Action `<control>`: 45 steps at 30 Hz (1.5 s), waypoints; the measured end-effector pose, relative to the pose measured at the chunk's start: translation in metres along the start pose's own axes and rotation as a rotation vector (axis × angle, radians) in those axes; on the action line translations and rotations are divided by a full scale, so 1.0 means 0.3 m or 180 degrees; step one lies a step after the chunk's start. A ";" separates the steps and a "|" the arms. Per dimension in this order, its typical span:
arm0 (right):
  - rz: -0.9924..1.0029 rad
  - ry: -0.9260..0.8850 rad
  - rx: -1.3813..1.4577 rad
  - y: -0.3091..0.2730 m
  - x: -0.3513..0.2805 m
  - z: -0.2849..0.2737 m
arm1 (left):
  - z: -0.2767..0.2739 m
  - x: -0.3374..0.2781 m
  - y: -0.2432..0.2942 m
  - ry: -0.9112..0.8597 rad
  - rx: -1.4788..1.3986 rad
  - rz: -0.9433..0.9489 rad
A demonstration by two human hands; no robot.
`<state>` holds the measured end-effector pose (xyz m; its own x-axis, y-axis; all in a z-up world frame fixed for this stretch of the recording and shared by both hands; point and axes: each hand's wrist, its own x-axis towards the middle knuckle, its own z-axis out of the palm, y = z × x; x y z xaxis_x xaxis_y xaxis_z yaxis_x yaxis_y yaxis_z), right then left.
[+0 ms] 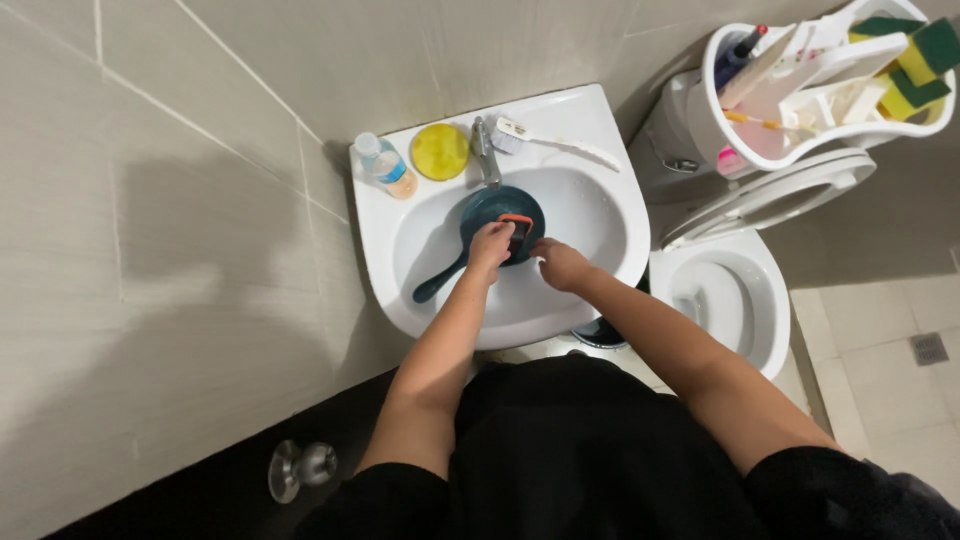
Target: The person fills a blue plastic scoop with water from a sink faucet and uses a white brush to scrub the scoop. They then pour the water onto the tiled floor and scrub the floor with the brush. The person repeats the process of filling the scoop and scrubbing the floor. Finally, they use a sponge to scrub the sink basin and rinse the sponge under the faucet.
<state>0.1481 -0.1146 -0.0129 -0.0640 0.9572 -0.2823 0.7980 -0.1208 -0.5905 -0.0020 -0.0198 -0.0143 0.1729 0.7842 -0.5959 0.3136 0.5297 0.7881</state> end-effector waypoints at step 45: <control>0.1786 0.0247 0.4289 -0.053 0.119 -0.033 | -0.004 -0.006 0.059 0.0006 0.2514 0.1703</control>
<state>0.1391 -0.0758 -0.0059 0.1266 0.7086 -0.6942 -0.4495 -0.5828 -0.6769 0.0021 -0.0113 0.0010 0.4750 0.8601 -0.1857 0.7333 -0.2704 0.6238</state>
